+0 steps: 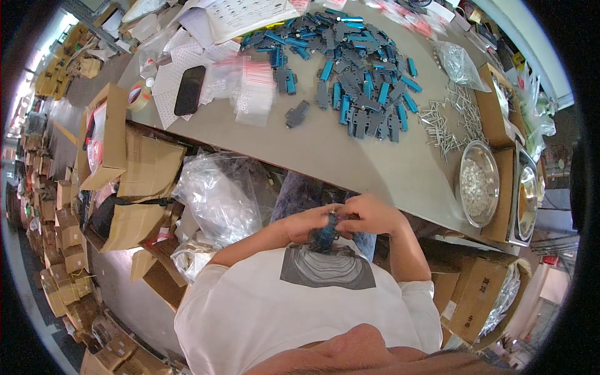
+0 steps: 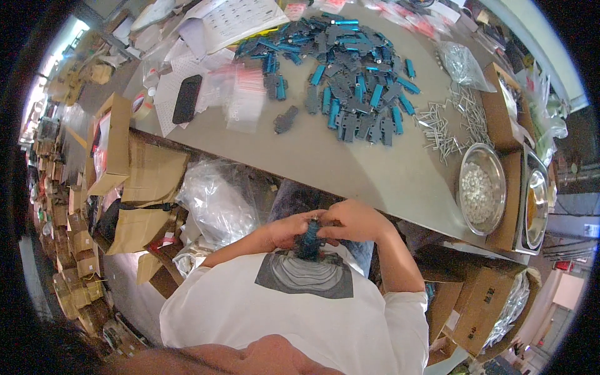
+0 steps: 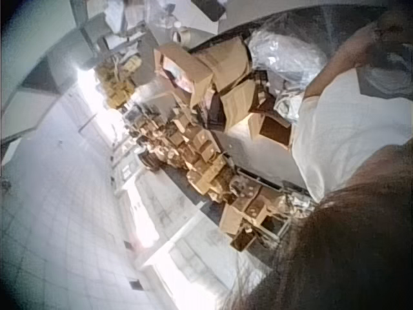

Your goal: The person walks through a warehouse and places a cardboard box on a table. They then pick up small blue and grey plastic components and white fasteners, inserting the fasteners into the components one by one. The person continues this repetitive assembly process, handling the parts and fasteners by hand.

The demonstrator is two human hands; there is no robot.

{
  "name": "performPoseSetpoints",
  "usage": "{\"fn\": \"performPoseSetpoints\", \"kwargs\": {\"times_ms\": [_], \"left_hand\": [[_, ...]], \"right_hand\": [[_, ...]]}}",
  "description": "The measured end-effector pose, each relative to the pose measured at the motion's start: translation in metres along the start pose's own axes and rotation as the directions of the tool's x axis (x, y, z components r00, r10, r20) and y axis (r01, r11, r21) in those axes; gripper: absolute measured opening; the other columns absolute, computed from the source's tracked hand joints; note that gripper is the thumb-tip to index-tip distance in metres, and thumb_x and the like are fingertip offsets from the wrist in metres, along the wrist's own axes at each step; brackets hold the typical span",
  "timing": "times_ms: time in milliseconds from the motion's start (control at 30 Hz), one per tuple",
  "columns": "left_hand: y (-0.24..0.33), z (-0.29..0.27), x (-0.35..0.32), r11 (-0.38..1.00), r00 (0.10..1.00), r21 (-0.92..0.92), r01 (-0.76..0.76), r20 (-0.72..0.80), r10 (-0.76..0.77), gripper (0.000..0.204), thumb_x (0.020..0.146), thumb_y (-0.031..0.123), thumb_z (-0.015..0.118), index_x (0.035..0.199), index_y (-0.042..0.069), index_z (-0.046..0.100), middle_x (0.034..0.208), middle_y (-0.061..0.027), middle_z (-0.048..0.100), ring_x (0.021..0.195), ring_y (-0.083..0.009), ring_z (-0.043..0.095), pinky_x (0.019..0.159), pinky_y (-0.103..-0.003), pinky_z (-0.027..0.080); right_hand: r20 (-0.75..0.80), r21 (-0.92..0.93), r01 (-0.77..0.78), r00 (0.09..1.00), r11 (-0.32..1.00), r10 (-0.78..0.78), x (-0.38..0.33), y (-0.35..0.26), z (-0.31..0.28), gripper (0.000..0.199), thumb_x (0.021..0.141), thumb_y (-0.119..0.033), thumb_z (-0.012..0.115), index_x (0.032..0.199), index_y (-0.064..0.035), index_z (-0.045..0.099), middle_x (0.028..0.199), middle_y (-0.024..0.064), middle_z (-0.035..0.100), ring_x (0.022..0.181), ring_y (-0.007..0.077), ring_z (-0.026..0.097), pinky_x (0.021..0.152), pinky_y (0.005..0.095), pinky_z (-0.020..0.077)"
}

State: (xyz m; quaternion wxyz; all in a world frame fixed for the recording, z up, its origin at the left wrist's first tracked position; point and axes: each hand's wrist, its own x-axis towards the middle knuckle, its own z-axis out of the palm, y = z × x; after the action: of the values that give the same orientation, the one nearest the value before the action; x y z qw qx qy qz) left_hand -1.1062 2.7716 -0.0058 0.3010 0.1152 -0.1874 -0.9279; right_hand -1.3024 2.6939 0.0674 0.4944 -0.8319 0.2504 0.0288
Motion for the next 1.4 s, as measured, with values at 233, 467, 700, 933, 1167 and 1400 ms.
{"fn": "performPoseSetpoints", "kwargs": {"times_ms": [233,467,700,933,1167,1400], "left_hand": [[-0.007,-0.007,-0.004,0.843,0.985,0.537,0.023,-0.156,0.072,0.068,0.075,0.008,0.075,0.132,0.004,0.038,0.117,-0.0089,0.056,0.105,-0.0175,0.055,0.092,-0.032,0.044],[-0.024,-0.013,-0.001,0.754,0.969,0.655,-0.052,-0.151,0.198,0.045,0.079,0.001,0.069,0.12,0.004,0.051,0.102,0.0,0.059,0.093,-0.0083,0.053,0.082,-0.025,0.045],[-0.002,-0.008,0.013,0.79,0.937,0.612,-0.045,-0.248,0.245,0.037,0.081,0.001,0.067,0.116,0.003,0.055,0.098,-0.0014,0.061,0.088,-0.0095,0.056,0.08,-0.025,0.046],[0.004,-0.013,0.025,0.615,0.918,0.765,-0.191,-0.082,0.387,0.043,0.081,0.001,0.067,0.121,0.004,0.054,0.108,-0.0006,0.06,0.102,-0.0104,0.052,0.091,-0.028,0.041],[0.004,-0.012,0.026,0.516,0.876,0.813,-0.271,-0.014,0.481,0.046,0.082,0.002,0.067,0.125,0.004,0.052,0.113,-0.0039,0.061,0.107,-0.0116,0.052,0.095,-0.029,0.039],[0.004,-0.019,0.028,0.541,0.908,0.803,-0.249,-0.001,0.419,0.046,0.081,0.002,0.067,0.124,0.003,0.052,0.114,-0.0056,0.061,0.108,-0.0126,0.052,0.096,-0.03,0.039]], "right_hand": [[-0.199,0.044,0.112,0.975,0.993,-0.101,-0.016,-0.008,0.007,0.01,0.079,-0.018,0.067,0.078,-0.0084,0.068,0.077,0.0092,0.062,0.07,0.0264,0.06,0.063,0.035,0.0463],[-0.368,0.672,0.167,0.92,0.721,0.131,-0.017,0.01,0.011,0.029,0.089,0.0,0.049,0.116,-0.0038,0.055,0.09,0.0005,0.056,0.079,0.0089,0.049,0.071,0.024,0.041],[-0.44,0.161,0.187,0.892,0.969,-0.099,-0.013,-0.014,-0.012,0.033,0.088,0.006,0.043,0.118,-0.0034,0.053,0.094,0.0099,0.062,0.088,0.0144,0.056,0.075,0.027,0.0443],[-0.448,0.101,0.022,0.894,0.995,0.026,-0.008,-0.029,-0.015,0.028,0.083,-0.003,0.058,0.111,-0.0051,0.056,0.091,0.0132,0.066,0.081,0.0288,0.065,0.069,0.0355,0.0502],[-0.442,0.059,-0.043,0.895,0.997,0.065,-0.012,-0.046,-0.019,0.029,0.079,-0.002,0.06,0.107,-0.0048,0.057,0.088,0.0121,0.066,0.068,0.0291,0.063,0.06,0.0357,0.0488],[-0.41,-0.024,-0.048,0.911,0.999,0.034,-0.015,-0.048,-0.015,0.035,0.073,0.0,0.057,0.107,-0.0063,0.057,0.09,0.0156,0.061,0.07,0.0325,0.06,0.061,0.0384,0.0472]]}}
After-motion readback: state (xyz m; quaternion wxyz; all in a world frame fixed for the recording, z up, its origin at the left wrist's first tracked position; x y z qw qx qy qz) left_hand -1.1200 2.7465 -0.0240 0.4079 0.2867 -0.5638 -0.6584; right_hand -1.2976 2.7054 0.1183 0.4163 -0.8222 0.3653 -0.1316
